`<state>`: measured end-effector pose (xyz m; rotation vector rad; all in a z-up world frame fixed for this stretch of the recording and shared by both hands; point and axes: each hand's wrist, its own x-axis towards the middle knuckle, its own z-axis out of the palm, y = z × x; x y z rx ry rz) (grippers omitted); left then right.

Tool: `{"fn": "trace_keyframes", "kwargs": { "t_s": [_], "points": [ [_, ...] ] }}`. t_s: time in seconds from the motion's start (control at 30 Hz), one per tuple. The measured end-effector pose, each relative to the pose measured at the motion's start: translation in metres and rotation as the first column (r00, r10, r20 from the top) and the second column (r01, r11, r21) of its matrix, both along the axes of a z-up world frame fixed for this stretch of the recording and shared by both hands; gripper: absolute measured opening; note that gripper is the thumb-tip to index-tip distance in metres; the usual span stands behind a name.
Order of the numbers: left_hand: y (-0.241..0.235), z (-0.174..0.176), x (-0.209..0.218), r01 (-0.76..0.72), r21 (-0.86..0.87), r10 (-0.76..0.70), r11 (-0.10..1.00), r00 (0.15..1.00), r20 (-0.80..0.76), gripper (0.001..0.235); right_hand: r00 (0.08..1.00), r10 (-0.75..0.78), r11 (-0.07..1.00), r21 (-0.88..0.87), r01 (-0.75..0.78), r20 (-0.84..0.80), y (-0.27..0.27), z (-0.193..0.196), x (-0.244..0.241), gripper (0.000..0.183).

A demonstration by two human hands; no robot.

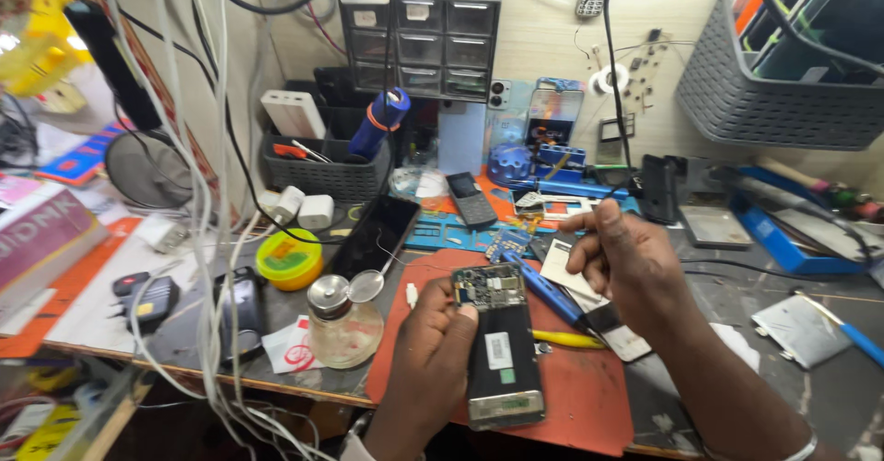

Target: The person disassembles a mobile phone, removes the battery, and uses a blue electric screwdriver to remove screws from the phone's back cover. The person handles the phone, battery, and screwdriver throughout the process.

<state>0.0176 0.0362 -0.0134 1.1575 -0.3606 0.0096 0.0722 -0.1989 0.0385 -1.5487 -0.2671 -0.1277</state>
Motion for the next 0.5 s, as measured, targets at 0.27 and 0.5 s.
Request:
{"fn": "trace_keyframes", "kwargs": {
  "t_s": [0.27, 0.5],
  "points": [
    [0.005, 0.004, 0.005, -0.054, -0.258, 0.040, 0.965, 0.998, -0.057, 0.047, 0.992, -0.123, 0.434, -0.901, 0.022, -0.035, 0.006, 0.094, -0.008, 0.050],
    [0.013, -0.005, 0.001, -0.105, -0.180, 0.086, 0.978, 0.990, -0.115, 0.032, 0.996, 0.064, 0.178, -0.982, -0.069, -0.059, 0.038, 0.077, 0.012, 0.041]
  ]
}}
